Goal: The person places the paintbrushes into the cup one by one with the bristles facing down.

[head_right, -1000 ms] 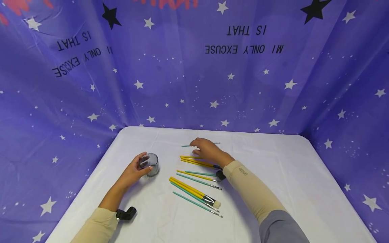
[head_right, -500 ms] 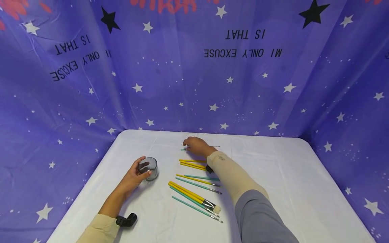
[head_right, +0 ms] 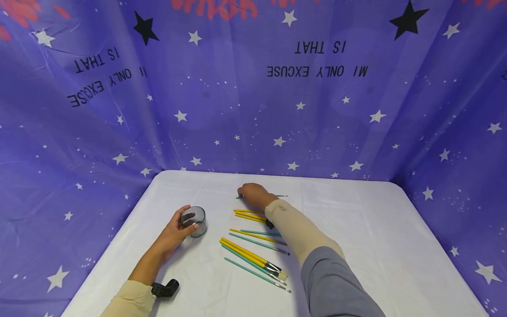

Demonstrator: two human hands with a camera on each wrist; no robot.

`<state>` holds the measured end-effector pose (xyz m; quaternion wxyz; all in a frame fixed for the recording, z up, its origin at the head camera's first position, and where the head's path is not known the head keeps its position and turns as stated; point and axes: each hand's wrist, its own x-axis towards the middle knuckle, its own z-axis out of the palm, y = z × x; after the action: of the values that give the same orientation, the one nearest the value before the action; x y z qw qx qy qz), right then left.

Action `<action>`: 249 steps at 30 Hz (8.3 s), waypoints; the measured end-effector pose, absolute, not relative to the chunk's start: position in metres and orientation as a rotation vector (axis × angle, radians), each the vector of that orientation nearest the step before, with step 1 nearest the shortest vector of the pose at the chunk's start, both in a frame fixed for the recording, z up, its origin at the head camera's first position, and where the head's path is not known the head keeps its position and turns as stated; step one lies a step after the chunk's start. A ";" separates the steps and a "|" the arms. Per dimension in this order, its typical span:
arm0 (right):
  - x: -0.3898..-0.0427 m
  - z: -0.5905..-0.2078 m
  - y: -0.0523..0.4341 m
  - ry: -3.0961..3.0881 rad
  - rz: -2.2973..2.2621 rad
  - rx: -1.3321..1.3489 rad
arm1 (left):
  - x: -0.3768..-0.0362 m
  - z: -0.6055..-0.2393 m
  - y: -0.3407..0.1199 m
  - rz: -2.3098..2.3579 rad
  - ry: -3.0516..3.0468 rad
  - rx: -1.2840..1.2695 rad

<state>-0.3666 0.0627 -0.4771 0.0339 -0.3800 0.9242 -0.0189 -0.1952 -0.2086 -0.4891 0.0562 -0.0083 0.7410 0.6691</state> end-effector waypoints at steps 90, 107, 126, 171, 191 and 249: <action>-0.277 -0.465 0.044 2.602 -1.542 -0.700 | -0.192 -0.489 -0.206 2.076 2.239 -0.056; -0.323 -0.472 0.072 2.725 -0.644 -0.954 | -0.192 -0.488 -0.207 2.052 2.236 -0.057; -0.319 -0.474 0.065 2.670 -0.440 -1.040 | -0.192 -0.491 -0.207 2.064 2.240 -0.053; -0.278 -0.397 0.079 2.602 -1.503 -0.955 | -0.191 -0.491 -0.208 2.033 2.278 -0.057; -0.248 -0.387 0.059 2.157 -2.409 -0.723 | -0.190 -0.487 -0.207 2.051 2.247 -0.058; -0.282 -0.470 0.073 2.672 -1.132 -0.819 | -0.191 -0.490 -0.207 2.048 2.234 -0.087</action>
<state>-0.2819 0.0726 -0.4701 0.0633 -0.2711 0.8843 -0.3749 -0.1915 -0.2070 -0.4898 0.0546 -0.0285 0.7357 0.6745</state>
